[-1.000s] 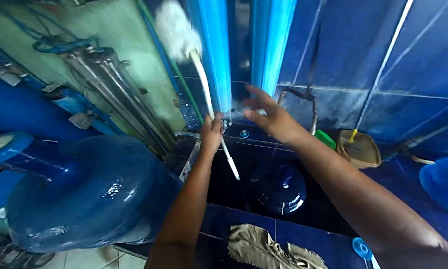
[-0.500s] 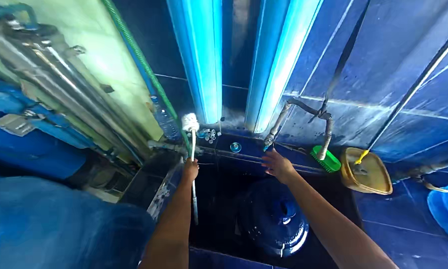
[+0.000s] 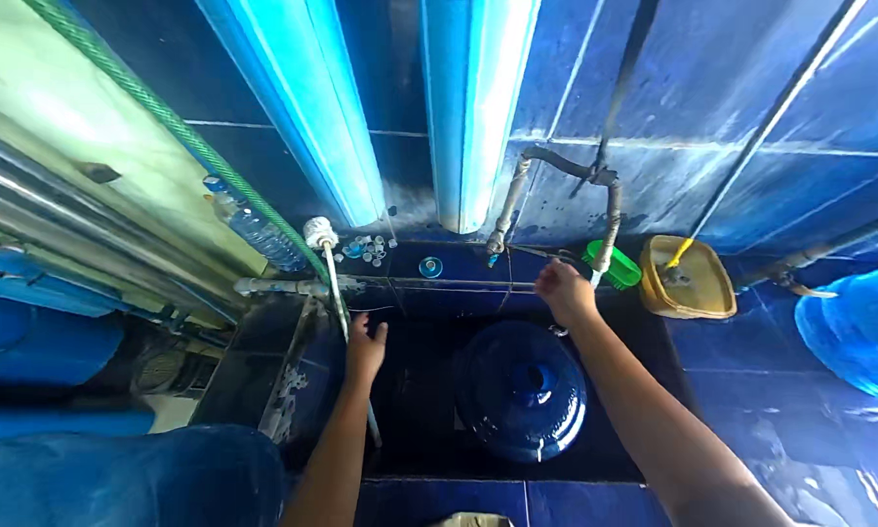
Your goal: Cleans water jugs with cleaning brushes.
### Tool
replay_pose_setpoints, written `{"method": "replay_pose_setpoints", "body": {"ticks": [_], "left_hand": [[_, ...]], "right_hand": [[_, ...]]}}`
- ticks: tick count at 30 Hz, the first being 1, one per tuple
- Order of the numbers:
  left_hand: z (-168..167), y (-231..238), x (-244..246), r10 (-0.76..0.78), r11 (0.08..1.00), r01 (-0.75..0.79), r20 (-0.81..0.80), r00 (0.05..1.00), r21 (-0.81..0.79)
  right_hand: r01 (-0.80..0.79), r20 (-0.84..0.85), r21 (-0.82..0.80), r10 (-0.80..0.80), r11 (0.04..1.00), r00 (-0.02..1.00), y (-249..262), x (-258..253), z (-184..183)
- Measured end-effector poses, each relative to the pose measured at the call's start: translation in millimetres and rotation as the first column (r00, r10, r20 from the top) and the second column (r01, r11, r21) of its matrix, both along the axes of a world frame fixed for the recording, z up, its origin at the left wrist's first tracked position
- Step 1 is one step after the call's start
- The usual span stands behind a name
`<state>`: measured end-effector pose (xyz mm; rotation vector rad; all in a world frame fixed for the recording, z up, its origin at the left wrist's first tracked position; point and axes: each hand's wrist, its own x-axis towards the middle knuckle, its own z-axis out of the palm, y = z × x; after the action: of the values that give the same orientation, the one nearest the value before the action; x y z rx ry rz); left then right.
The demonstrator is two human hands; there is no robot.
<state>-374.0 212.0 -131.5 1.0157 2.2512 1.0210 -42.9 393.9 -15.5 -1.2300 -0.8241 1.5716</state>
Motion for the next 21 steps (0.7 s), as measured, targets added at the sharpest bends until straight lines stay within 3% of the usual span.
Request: {"method": "replay_pose_setpoints", "body": {"ticks": [1,3,6,8,11,12,14,16,18,19,21], "left_hand": [[6.3,-7.4,29.3,-0.115,0.991,0.112,0.035,0.993,0.075],[24.6,-23.0,93.6,-0.363,0.918,0.345,0.066,0.929,0.197],[39.8,-31.5,183.0,-0.589,0.775,0.540,0.067,0.805,0.328],[39.7,-26.3,232.9,-0.585,0.750,0.502,0.078,0.807,0.431],[58.0,1.4,286.4,-0.330,0.868,0.244,0.135,0.934,0.433],[69.1,17.1,293.1,-0.245,0.922,0.182,0.150,0.958,0.343],[88.4,55.4,286.6,-0.270,0.958,0.252,0.130,0.954,0.140],[96.3,90.7,265.1,-0.509,0.858,0.511,0.208,0.835,0.048],[92.8,105.7,247.3,-0.701,0.699,0.707,0.306,0.645,0.112],[90.6,100.0,245.7,-0.705,0.698,0.701,0.315,0.636,0.147],[75.2,67.9,256.6,-0.477,0.875,0.415,0.289,0.830,0.250]], "right_hand": [[0.025,-0.044,0.006,-0.025,1.000,0.999,-0.7,18.7,4.0],[-0.062,-0.064,0.110,0.069,0.992,0.996,-3.7,51.0,19.5],[-0.339,0.123,0.224,0.319,0.914,0.940,-15.6,78.0,47.7],[-0.583,0.297,0.104,0.534,0.806,0.791,-28.5,85.1,59.5],[-0.812,0.549,-0.160,0.734,0.561,0.400,-43.4,99.8,72.5],[-0.819,0.598,-0.179,0.721,0.545,0.350,-41.7,109.9,76.1],[-0.753,0.694,-0.078,0.578,0.653,0.429,-31.9,136.6,83.9],[-0.608,0.741,0.101,0.348,0.788,0.575,-7.1,166.0,96.0],[-0.455,0.745,0.230,0.145,0.860,0.651,21.5,193.4,125.6],[-0.377,0.735,0.283,0.053,0.882,0.676,35.0,203.7,143.4],[-0.283,0.737,0.380,-0.104,0.881,0.668,62.9,216.2,172.2]]}}
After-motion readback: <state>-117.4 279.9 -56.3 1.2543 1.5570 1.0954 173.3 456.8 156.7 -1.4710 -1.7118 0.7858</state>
